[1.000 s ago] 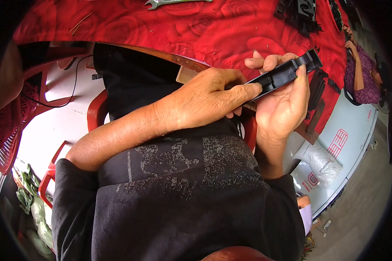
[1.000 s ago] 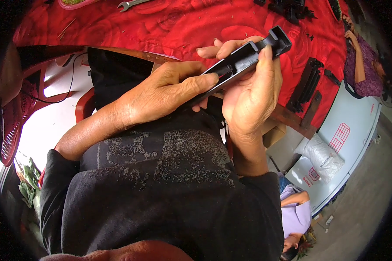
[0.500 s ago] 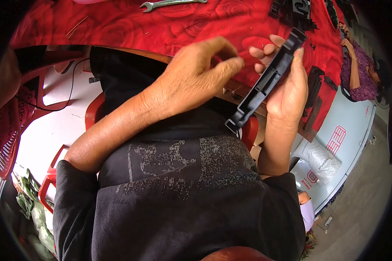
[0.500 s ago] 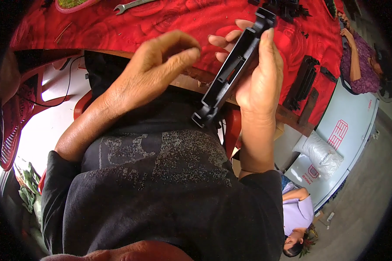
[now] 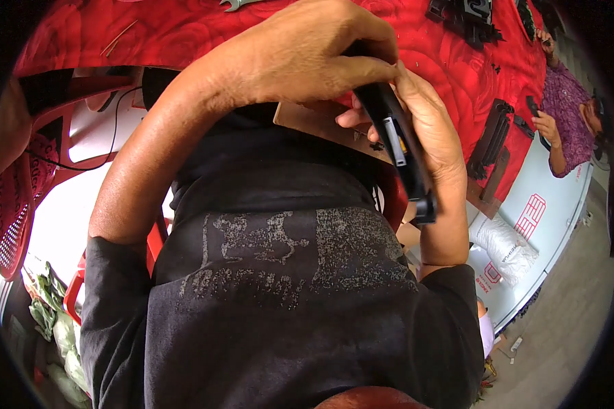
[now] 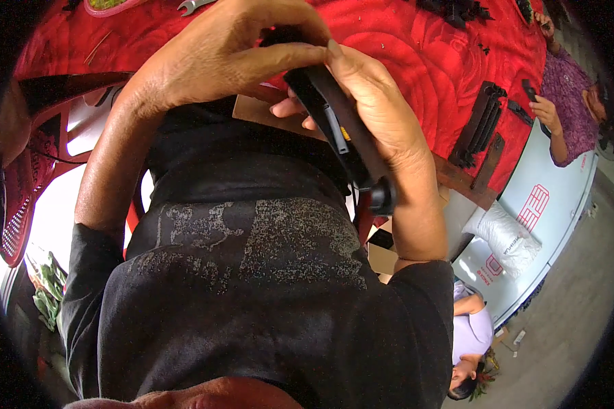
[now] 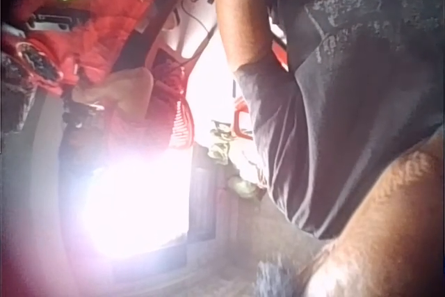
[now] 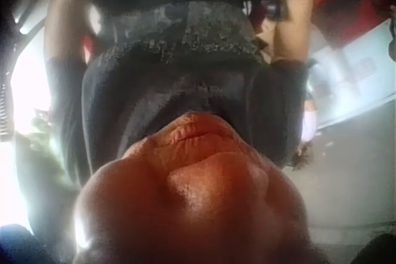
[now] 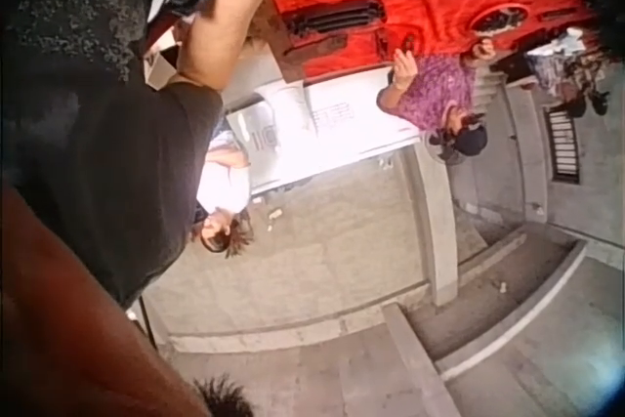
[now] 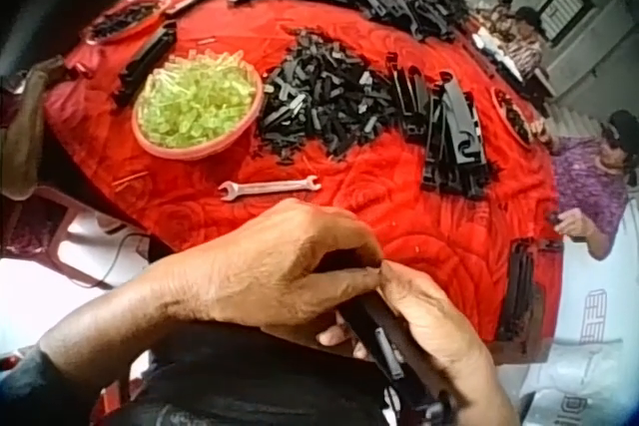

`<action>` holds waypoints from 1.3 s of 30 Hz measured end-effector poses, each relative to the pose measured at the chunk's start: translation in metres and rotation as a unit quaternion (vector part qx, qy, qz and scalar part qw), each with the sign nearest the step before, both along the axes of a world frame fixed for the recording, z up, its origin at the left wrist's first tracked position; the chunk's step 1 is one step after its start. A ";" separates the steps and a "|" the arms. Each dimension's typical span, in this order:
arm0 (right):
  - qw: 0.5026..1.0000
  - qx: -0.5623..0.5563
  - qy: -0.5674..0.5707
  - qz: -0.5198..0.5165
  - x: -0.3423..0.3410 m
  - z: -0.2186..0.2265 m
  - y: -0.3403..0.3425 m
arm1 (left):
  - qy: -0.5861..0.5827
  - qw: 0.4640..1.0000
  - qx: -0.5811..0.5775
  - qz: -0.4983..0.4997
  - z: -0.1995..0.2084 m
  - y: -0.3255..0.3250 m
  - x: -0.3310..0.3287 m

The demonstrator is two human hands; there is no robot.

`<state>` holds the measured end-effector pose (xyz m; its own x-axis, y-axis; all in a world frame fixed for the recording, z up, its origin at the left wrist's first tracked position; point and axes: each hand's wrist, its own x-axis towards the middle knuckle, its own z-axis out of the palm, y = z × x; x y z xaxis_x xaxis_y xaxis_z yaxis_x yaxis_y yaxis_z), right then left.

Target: The person assembles a plastic component by taking a small piece, inserting it into a plastic housing, and pressing it into place by hand.

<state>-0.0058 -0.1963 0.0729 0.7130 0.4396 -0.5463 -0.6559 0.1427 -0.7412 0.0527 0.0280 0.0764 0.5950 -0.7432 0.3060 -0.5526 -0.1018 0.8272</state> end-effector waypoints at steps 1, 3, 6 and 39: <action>0.999 0.016 0.036 0.008 0.001 0.003 -0.003 | 0.034 0.999 0.017 0.006 0.003 0.002 -0.002; 0.999 0.037 0.025 0.011 0.003 -0.002 -0.009 | 0.128 0.990 0.012 0.055 -0.004 0.002 -0.008; 0.962 0.254 0.102 -0.011 0.005 -0.015 -0.020 | 0.225 0.971 -0.012 0.077 -0.035 0.003 -0.020; 0.850 0.302 -0.163 -0.400 -0.014 -0.018 -0.023 | 0.420 0.907 -0.026 -0.018 -0.023 -0.035 -0.073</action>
<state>-0.0199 -0.2198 0.0548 0.9859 -0.1271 -0.1090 0.0564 0.8650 -0.4986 -0.0204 -0.0071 0.0533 0.6101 -0.7644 -0.2084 0.2722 -0.0449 0.9612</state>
